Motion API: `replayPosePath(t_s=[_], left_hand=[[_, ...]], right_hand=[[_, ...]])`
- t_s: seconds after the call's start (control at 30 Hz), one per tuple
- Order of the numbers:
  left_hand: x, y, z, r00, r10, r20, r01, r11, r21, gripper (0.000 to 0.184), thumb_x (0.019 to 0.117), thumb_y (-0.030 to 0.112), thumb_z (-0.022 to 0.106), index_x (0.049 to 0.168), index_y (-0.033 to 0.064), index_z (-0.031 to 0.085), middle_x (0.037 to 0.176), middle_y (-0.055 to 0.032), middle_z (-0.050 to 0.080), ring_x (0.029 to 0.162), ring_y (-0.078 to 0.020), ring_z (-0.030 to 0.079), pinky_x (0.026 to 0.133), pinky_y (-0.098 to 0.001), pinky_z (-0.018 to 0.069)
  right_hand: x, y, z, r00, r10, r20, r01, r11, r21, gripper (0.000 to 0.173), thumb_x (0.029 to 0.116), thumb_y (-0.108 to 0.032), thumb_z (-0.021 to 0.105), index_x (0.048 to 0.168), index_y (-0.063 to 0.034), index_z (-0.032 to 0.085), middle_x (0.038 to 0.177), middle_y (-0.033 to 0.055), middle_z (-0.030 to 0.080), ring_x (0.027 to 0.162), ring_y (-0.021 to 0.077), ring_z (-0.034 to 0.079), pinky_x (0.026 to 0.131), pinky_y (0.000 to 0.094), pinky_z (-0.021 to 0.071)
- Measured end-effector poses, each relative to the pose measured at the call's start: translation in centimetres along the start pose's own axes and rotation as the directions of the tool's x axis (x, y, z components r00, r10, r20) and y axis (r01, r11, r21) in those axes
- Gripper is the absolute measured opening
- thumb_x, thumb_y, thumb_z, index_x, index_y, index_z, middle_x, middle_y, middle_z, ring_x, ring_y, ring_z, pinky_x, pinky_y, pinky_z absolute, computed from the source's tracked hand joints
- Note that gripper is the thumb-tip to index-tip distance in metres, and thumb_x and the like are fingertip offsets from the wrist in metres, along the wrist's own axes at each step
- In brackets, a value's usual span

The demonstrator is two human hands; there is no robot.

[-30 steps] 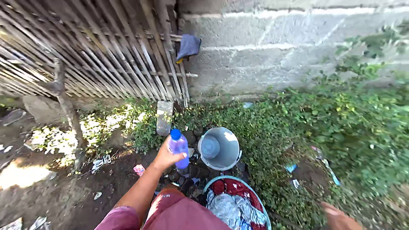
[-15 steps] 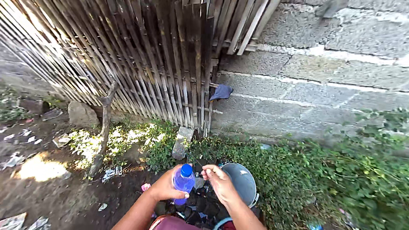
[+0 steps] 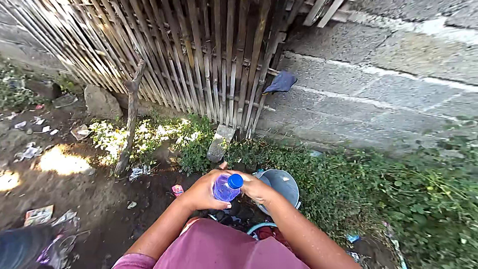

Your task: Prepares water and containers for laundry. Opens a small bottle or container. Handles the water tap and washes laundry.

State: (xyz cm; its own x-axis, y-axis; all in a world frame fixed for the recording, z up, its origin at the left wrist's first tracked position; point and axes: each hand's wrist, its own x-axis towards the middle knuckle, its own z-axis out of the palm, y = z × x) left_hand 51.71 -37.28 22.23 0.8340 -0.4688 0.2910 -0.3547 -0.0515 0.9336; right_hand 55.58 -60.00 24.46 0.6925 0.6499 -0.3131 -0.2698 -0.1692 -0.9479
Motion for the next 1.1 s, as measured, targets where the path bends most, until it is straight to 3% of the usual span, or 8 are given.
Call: replayPosePath(t_s=[0.07,0.13,0.27,0.4,0.5,0.67,0.97,1.1], left_hand=[[0.0,0.2,-0.3,0.999,-0.007,-0.032,0.007,1.000,-0.004,0.087,0.0659,0.024,0.093,0.137,-0.0066,0.053,0.147,-0.0253,0.051,0.146,-0.0317,0.041,0.122,-0.0420,0.0365],[0.0,0.4,-0.3,0.998,-0.015,-0.055,0.015,1.000,-0.013,0.087,0.0680,0.021,0.091,0.140,-0.0062,0.050,0.148,-0.0228,0.052,0.142,-0.0243,0.048,0.118,-0.0369,0.0413],[0.4,0.4,0.3,0.993,-0.024,-0.117,0.021,0.999,-0.026,0.085,0.0683,0.013,0.090,0.139,-0.0068,0.048,0.130,-0.0154,0.063,0.120,-0.0125,0.063,0.106,-0.0291,0.0517],[0.9,0.1,1.2,0.985,-0.081,-0.154,0.069,0.994,-0.080,0.092,0.0644,0.026,0.095,0.138,-0.0048,0.048,0.125,-0.0118,0.066,0.116,-0.0096,0.064,0.103,-0.0278,0.0529],[1.1,-0.3,1.8,0.982,-0.053,-0.181,0.040,0.996,-0.079,0.087,0.0662,0.027,0.094,0.134,-0.0062,0.051,0.122,-0.0127,0.067,0.113,-0.0102,0.065,0.102,-0.0283,0.0537],[1.4,-0.4,2.3,0.982,-0.028,-0.187,0.028,1.000,-0.001,0.079,0.0678,0.023,0.091,0.133,-0.0046,0.054,0.122,-0.0143,0.068,0.114,-0.0138,0.066,0.102,-0.0319,0.0542],[1.1,-0.1,1.7,0.980,0.006,-0.199,-0.006,1.000,-0.003,0.074,0.0680,0.020,0.089,0.129,-0.0060,0.058,0.120,-0.0144,0.069,0.114,-0.0118,0.066,0.102,-0.0280,0.0528],[1.5,-0.2,1.2,0.978,0.015,-0.206,-0.020,1.000,-0.020,0.073,0.0682,0.019,0.089,0.129,-0.0073,0.058,0.120,-0.0152,0.069,0.114,-0.0111,0.065,0.102,-0.0268,0.0525]], right_hand=[[-0.3,-0.7,-0.9,0.997,-0.001,-0.074,0.000,1.000,-0.018,0.037,0.1022,-0.018,0.045,0.136,-0.0076,0.057,0.097,-0.0067,0.063,0.073,-0.0003,0.054,0.067,0.0191,0.0467],[-0.7,-1.6,-1.5,0.979,-0.088,-0.184,0.089,0.996,-0.005,0.035,0.1036,-0.025,0.044,0.132,-0.0094,0.057,0.082,-0.0104,0.054,0.067,0.0003,0.050,0.065,0.0193,0.0449],[-2.1,-6.0,-1.5,0.915,-0.299,-0.271,0.330,0.941,0.075,0.024,0.1012,-0.014,0.051,0.121,-0.0083,0.064,0.087,-0.0063,0.067,0.081,0.0068,0.065,0.082,0.0278,0.0566],[-2.5,-10.0,-0.5,0.842,-0.423,-0.335,0.500,0.845,0.188,0.016,0.0985,-0.034,0.064,0.102,-0.0190,0.070,0.075,-0.0086,0.063,0.066,0.0013,0.058,0.064,0.0179,0.0491],[-2.4,-12.6,0.3,0.796,-0.512,-0.324,0.599,0.745,0.294,0.028,0.0999,-0.042,0.063,0.081,-0.0219,0.067,0.069,-0.0087,0.059,0.061,0.0029,0.056,0.060,0.0188,0.0488],[-2.0,-14.6,1.8,0.747,-0.592,-0.302,0.663,0.697,0.273,0.037,0.1043,-0.041,0.055,0.074,-0.0209,0.061,0.057,-0.0108,0.046,0.049,0.0018,0.044,0.049,0.0175,0.0393],[0.0,-12.0,3.6,0.761,-0.588,-0.274,0.648,0.706,0.285,0.035,0.1011,-0.039,0.063,0.070,-0.0227,0.059,0.056,-0.0138,0.043,0.050,-0.0006,0.043,0.053,0.0178,0.0389],[-2.7,-17.7,3.1,0.622,-0.747,-0.236,0.783,0.604,0.149,0.037,0.1004,-0.044,0.060,0.069,-0.0238,0.060,0.055,-0.0132,0.045,0.049,0.0013,0.046,0.052,0.0196,0.0428]])
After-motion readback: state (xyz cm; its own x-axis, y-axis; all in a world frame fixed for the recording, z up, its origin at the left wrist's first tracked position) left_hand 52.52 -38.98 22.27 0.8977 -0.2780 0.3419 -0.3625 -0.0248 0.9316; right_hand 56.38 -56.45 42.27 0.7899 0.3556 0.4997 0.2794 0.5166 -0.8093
